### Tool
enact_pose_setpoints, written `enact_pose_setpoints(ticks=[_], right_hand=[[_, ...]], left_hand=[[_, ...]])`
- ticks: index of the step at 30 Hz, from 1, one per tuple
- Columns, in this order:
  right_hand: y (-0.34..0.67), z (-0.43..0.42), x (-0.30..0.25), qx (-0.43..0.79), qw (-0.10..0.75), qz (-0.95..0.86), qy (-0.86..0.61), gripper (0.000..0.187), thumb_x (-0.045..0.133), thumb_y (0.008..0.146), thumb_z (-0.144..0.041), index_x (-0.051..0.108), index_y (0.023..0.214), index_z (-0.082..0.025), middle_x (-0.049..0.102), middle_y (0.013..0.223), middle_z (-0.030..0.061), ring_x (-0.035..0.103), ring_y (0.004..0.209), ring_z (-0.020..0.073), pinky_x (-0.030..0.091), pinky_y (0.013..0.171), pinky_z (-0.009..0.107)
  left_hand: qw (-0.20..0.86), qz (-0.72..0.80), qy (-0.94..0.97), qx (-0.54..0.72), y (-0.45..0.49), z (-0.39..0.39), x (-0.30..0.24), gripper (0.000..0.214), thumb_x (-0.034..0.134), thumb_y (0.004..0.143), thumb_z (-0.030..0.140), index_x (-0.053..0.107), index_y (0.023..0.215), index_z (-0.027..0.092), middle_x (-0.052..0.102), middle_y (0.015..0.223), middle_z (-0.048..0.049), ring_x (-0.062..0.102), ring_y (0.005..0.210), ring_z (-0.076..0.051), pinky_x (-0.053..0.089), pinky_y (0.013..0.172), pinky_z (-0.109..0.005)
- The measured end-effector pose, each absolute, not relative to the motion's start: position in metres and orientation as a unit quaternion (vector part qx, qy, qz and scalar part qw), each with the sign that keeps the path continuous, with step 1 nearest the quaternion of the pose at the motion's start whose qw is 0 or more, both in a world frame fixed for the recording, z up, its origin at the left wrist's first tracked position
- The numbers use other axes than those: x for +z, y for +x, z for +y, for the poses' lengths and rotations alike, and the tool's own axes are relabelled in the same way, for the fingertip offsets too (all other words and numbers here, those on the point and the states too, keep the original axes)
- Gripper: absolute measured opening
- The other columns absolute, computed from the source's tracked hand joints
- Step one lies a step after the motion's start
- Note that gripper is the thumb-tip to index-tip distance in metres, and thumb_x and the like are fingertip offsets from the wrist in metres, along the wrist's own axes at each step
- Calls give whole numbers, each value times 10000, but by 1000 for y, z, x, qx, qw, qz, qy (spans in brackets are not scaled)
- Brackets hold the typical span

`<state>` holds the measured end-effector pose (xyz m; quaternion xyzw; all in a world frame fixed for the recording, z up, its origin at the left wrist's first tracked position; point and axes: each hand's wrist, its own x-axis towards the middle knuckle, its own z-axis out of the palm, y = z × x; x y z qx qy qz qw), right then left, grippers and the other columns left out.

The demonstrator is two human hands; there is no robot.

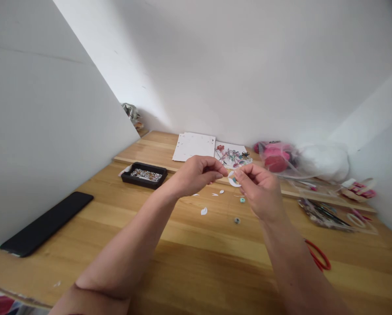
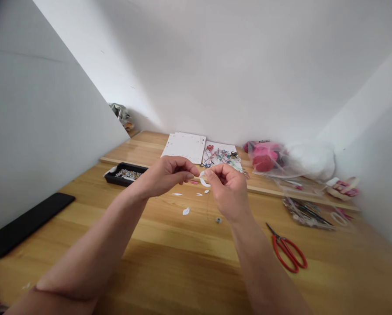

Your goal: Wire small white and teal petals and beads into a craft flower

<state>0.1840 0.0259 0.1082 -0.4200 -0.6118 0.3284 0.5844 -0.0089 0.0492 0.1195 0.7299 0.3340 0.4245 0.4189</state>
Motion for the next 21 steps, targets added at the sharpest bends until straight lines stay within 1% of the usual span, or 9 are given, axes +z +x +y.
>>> enact_pose_setpoints(ticks=[10, 16, 21], right_hand=[[182, 30, 103, 375, 593, -589, -402, 209, 709, 855, -361, 633, 779, -182, 499, 599, -47, 360, 495, 73, 263, 467, 249], [179, 28, 104, 370, 592, -593, -401, 210, 697, 862, -358, 619, 771, -185, 491, 604, -45, 357, 502, 77, 264, 470, 250], [179, 30, 101, 361, 594, -593, -406, 203, 706, 854, -356, 623, 780, -187, 490, 594, -45, 368, 508, 82, 267, 470, 247]], left_hand=[[459, 317, 705, 439, -3, 49, 116, 164, 684, 861, 282, 739, 953, 159, 742, 861, -60, 674, 752, -137, 518, 665, -261], [441, 322, 706, 451, -2, 50, 116, 113, 689, 839, 242, 731, 902, 159, 723, 798, -47, 637, 698, -128, 541, 648, -260], [433, 336, 705, 450, -1, 48, 118, 92, 678, 840, 232, 717, 875, 156, 705, 764, -39, 628, 692, -129, 547, 659, -269]])
